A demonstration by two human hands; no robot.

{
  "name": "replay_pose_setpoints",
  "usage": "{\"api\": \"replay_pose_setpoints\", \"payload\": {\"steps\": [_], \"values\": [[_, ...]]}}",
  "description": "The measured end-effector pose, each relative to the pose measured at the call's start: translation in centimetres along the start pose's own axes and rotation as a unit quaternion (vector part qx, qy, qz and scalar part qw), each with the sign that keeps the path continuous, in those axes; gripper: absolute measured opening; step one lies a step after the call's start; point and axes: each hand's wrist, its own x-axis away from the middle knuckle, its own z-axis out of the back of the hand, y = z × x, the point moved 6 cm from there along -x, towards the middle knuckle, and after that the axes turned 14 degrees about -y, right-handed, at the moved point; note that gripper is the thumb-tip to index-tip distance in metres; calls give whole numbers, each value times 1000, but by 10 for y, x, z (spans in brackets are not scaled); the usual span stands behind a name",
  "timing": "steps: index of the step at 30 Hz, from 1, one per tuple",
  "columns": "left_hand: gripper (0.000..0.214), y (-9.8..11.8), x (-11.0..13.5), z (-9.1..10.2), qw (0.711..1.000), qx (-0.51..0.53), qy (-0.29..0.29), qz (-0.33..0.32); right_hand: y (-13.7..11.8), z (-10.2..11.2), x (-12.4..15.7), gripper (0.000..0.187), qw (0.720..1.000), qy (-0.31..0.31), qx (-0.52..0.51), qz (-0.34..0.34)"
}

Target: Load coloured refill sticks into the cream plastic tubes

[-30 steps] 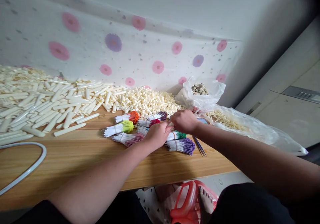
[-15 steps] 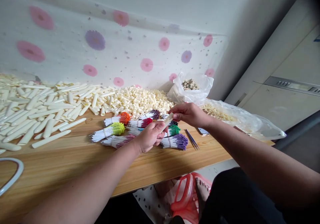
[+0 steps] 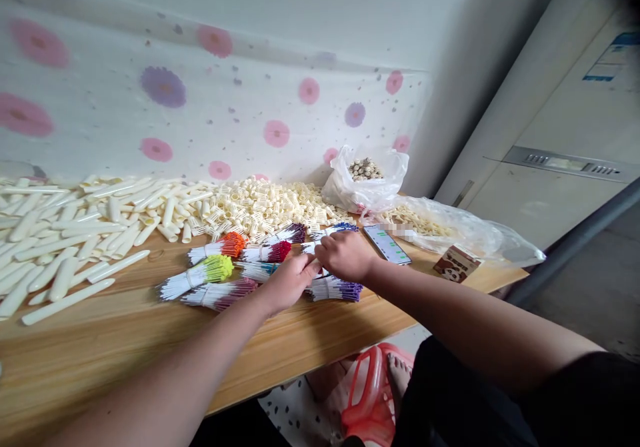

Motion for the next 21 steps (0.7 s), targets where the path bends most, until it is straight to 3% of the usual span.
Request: {"api": "replay_pose_setpoints", "payload": {"steps": [3,7,13,18,21], "values": [[26,1,-1,7,978,-201,44,22,1,-10,-11,23,1000,-26,-11,-14],[29,-3,-4,8,941,-325,51,84,4,-14,-20,21,998,-56,-23,-20],[31,-5,-1,5,918,-371,74,121,3,-18,-30,21,995,-98,-18,-6],[35,-7,3,11,900,-400,117,126,3,-13,-40,18,996,-89,-10,-5],[36,-5,4,19,896,-400,141,130,5,1,-47,20,998,-69,-10,-6]]}}
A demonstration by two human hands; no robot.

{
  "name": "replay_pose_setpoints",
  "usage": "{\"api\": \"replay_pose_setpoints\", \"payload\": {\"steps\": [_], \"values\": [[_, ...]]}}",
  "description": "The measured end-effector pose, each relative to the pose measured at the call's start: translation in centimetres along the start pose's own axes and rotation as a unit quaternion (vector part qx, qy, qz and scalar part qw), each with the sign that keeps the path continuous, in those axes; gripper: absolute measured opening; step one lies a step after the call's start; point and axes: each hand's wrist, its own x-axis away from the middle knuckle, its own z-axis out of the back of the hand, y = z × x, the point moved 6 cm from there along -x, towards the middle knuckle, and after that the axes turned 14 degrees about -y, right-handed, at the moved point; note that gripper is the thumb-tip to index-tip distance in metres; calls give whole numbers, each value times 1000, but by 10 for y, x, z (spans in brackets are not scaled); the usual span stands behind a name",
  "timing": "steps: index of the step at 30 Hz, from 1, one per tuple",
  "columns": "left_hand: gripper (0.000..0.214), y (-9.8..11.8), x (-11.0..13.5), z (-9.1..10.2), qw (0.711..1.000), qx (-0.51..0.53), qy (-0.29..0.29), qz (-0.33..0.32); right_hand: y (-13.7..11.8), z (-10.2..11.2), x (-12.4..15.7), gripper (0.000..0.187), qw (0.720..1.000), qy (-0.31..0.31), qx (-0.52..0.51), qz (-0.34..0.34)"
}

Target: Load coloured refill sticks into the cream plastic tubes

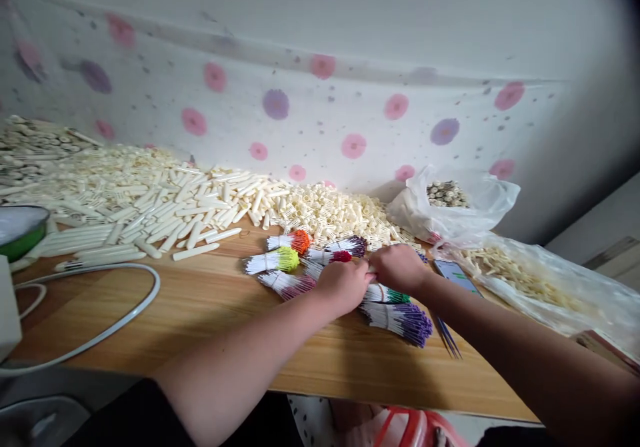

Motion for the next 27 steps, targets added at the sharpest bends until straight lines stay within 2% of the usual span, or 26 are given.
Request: {"api": "replay_pose_setpoints", "payload": {"steps": [2,4,7,9,11,14,17,20,23,27], "values": [[36,-7,-1,14,1000,11,25,13,4,18,-5,21,1000,26,0,-12],[34,-23,0,35,996,44,66,33,10,40,-12,25,996,78,-17,-35],[31,-71,6,68,979,143,119,83,15,64,-30,40,977,168,-122,-50],[28,-116,17,80,951,216,159,156,2,64,-53,34,970,160,-184,-8],[23,-156,29,86,926,233,207,213,-22,56,-79,27,974,110,-192,49],[17,-190,34,77,922,233,213,224,-56,45,-112,25,978,68,-183,76],[13,-202,31,63,928,225,203,218,-76,38,-135,24,982,24,-177,60],[9,-204,23,53,938,219,176,204,-83,33,-148,19,985,-25,-166,32],[8,-205,17,45,947,218,143,188,-85,27,-153,19,985,-53,-160,18],[9,-205,16,43,951,213,129,184,-84,21,-152,22,984,-59,-167,9]]}}
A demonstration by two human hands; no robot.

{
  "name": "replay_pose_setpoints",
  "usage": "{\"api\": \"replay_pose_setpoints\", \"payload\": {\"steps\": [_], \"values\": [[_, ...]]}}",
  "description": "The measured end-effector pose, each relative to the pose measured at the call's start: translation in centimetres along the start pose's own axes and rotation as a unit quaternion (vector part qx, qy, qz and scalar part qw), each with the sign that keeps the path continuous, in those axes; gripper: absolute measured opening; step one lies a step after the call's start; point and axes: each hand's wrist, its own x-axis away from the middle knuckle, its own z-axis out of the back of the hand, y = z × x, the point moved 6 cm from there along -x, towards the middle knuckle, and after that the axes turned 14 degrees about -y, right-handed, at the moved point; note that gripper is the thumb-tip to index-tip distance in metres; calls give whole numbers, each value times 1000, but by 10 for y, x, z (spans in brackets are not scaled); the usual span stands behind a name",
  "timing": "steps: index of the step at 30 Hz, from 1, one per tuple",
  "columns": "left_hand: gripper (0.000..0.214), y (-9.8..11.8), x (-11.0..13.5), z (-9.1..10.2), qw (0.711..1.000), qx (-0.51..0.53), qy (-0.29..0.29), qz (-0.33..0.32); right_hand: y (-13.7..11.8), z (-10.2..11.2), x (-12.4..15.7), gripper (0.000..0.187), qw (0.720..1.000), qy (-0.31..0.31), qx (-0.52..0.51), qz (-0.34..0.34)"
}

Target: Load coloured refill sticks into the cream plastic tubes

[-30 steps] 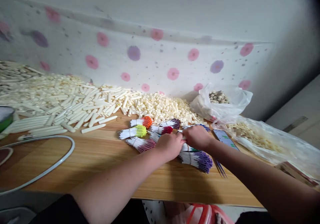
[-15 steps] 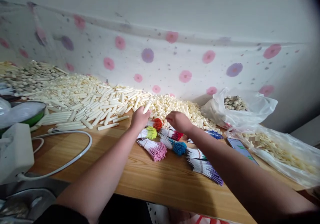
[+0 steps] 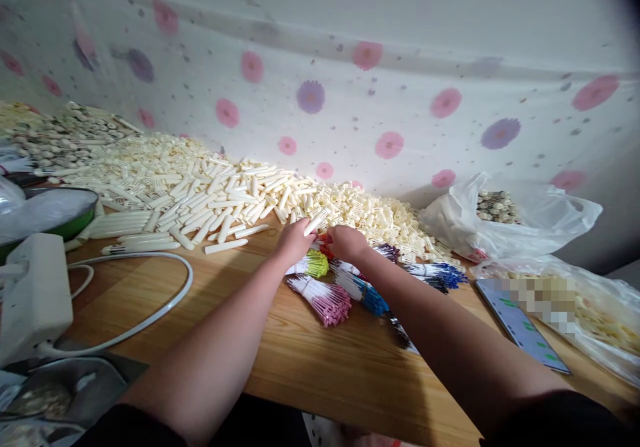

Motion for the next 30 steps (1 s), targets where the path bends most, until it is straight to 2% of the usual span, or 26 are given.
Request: {"api": "replay_pose_setpoints", "payload": {"steps": [8,11,14,18,21,23,24,25,27,29,30], "values": [[8,-1,1,0,1000,5,5,10,-2,-6,-7,27,1000,-17,-8,-13],[7,-4,0,-1,999,23,8,23,-4,-4,-5,28,1000,0,9,-9],[6,-7,0,2,999,43,14,29,1,5,10,25,999,37,34,-8],[6,-2,6,11,997,70,17,35,29,21,47,23,996,84,31,2],[11,19,16,7,996,90,-16,23,52,19,84,17,993,106,-10,44],[17,44,26,-7,990,116,-82,-6,61,11,107,16,987,119,-59,91],[20,60,31,-20,974,167,-149,-29,64,6,117,16,980,131,-91,121],[22,76,37,-33,957,198,-208,-43,66,3,126,16,969,147,-126,153],[15,102,46,-52,941,220,-253,-31,72,-3,139,16,939,183,-205,205],[10,119,50,-64,938,240,-249,-17,83,-8,143,14,901,217,-305,218],[10,124,50,-68,936,258,-237,-13,90,-12,143,12,872,228,-373,219]]}}
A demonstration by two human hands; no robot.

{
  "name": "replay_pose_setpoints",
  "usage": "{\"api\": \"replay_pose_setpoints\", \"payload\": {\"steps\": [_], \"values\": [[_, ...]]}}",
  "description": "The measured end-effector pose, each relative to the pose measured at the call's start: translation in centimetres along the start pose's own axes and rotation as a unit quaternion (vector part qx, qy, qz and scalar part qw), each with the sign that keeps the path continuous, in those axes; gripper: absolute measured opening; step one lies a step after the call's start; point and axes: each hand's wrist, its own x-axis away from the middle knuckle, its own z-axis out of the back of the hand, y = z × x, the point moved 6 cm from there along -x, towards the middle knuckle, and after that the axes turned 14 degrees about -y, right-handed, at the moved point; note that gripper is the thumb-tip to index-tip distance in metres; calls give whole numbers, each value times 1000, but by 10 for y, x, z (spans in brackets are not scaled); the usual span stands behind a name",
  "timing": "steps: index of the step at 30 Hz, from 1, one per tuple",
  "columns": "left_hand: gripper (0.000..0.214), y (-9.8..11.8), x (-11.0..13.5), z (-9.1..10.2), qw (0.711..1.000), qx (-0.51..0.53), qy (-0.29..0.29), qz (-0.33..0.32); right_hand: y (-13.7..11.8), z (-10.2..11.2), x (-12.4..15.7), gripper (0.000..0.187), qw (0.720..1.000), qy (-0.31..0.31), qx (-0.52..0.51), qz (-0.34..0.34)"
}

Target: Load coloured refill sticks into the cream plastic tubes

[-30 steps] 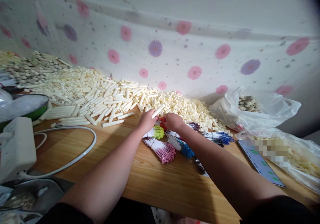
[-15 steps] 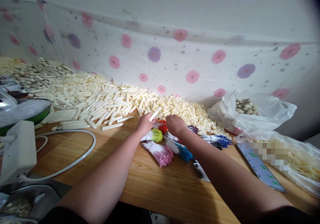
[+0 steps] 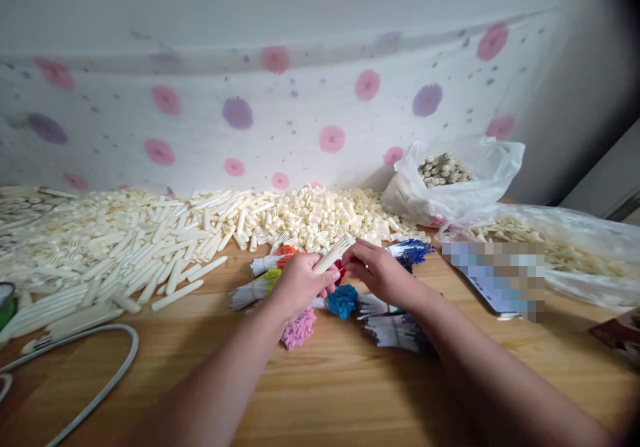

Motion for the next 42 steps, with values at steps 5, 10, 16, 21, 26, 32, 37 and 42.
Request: {"api": "replay_pose_setpoints", "payload": {"steps": [5,10,16,21,26,32,37,42], "values": [[22,-7,-9,-17,991,129,20,-40,31,2,10,22,924,68,-375,9],[25,-17,-9,-28,976,206,1,-72,24,6,17,16,909,63,-411,14],[29,-16,-7,-34,965,242,-35,-100,11,6,17,13,924,57,-378,27],[34,-18,-6,-32,972,195,-31,-125,-10,9,23,14,971,36,-231,46],[40,-21,-7,-15,989,33,31,-139,-49,53,66,9,952,275,-93,100],[35,1,5,-16,963,-91,29,-251,-85,59,86,19,948,273,38,156],[31,13,10,-19,948,-119,6,-294,-90,49,78,22,956,224,68,174],[29,13,8,-18,950,-134,5,-282,-94,42,74,18,960,191,93,182]]}}
